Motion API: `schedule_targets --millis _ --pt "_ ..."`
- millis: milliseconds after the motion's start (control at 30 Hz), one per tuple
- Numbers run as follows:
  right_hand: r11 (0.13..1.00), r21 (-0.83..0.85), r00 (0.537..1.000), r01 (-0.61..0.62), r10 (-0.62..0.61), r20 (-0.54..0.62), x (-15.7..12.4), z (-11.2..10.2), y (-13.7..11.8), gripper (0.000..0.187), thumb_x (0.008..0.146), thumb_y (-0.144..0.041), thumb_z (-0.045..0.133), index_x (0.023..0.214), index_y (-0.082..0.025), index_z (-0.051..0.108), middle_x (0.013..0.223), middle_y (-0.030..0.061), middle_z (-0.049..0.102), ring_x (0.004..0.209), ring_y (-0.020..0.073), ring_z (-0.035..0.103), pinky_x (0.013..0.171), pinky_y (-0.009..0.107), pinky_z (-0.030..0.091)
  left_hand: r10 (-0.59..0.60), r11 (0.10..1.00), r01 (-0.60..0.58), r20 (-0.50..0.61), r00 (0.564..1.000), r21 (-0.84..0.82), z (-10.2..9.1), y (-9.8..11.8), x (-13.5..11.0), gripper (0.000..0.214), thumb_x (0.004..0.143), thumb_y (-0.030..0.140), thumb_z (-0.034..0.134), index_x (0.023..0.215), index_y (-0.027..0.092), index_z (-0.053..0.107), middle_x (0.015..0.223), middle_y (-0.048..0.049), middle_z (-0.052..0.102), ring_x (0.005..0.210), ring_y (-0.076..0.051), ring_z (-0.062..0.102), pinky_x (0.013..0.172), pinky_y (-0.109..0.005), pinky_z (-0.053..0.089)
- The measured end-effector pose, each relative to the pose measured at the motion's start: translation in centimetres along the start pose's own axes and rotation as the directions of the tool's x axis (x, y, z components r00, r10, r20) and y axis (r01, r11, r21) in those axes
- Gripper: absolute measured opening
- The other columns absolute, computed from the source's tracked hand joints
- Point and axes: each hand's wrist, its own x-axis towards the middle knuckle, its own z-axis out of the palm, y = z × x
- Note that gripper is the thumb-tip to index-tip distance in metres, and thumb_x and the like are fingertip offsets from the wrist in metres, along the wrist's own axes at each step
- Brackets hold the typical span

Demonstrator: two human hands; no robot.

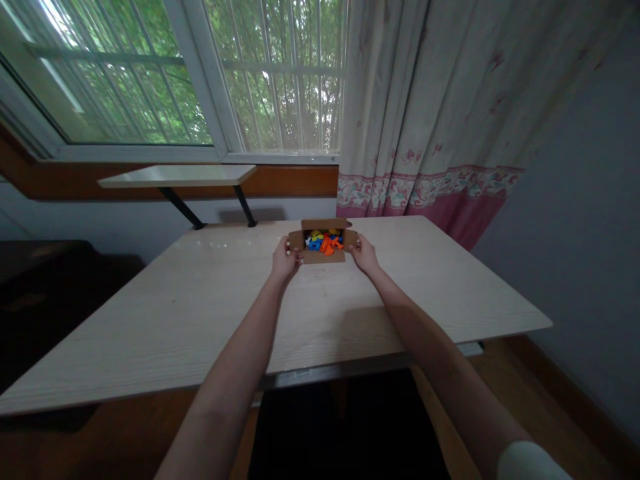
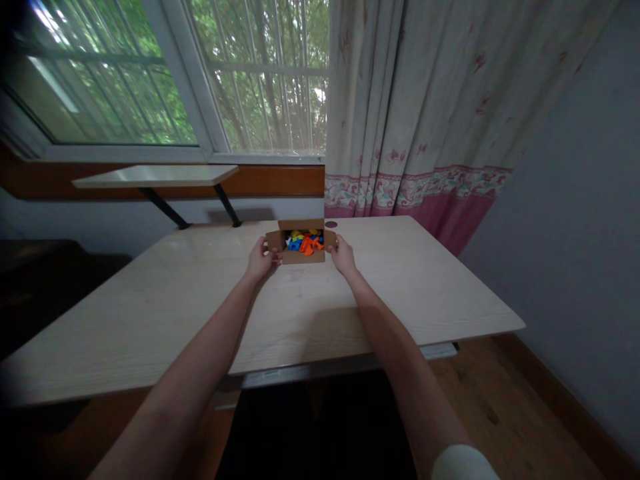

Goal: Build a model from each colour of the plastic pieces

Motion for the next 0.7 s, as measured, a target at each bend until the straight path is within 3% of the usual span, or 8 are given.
schedule_targets --millis 167,267,700 --pt "1.000 -0.023 1.000 -0.011 0.010 -0.024 -0.17 -0.01 -0.36 0.029 0.072 -0.016 0.053 0.100 -0.019 0.058 0.088 0.0050 0.068 0.078 0.0197 0.062 0.075 0.033 0.049 0.170 0.926 -0.143 -0.047 0.984 0.348 -0.69 0.22 -0.06 0.032 0.072 0.018 0.057 0.103 0.023 0.054 0.085 -0.0057 0.065 0.072 -0.019 0.063 0.063 -0.028 0.046" --pt "0.998 -0.056 1.000 -0.013 0.012 -0.028 -0.18 0.05 -0.28 0.024 0.071 -0.016 0.053 0.094 -0.019 0.059 0.084 0.0043 0.067 0.074 0.0193 0.061 0.073 0.033 0.049 0.209 0.863 -0.159 -0.052 0.977 0.479 -1.03 0.36 -0.07 0.030 0.071 0.019 0.059 0.101 0.023 0.056 0.080 -0.0056 0.066 0.077 -0.021 0.062 0.067 -0.029 0.044" --pt "0.983 -0.182 0.998 0.030 -0.039 -0.048 0.05 -0.01 0.13 0.011 0.073 -0.016 0.050 0.084 -0.019 0.052 0.073 0.0022 0.062 0.066 0.0178 0.057 0.063 0.028 0.043 0.253 0.806 -0.212 0.002 0.968 0.553 -0.49 0.00 0.09 0.021 0.072 0.019 0.058 0.093 0.020 0.054 0.075 -0.0033 0.063 0.067 -0.018 0.057 0.062 -0.026 0.039"
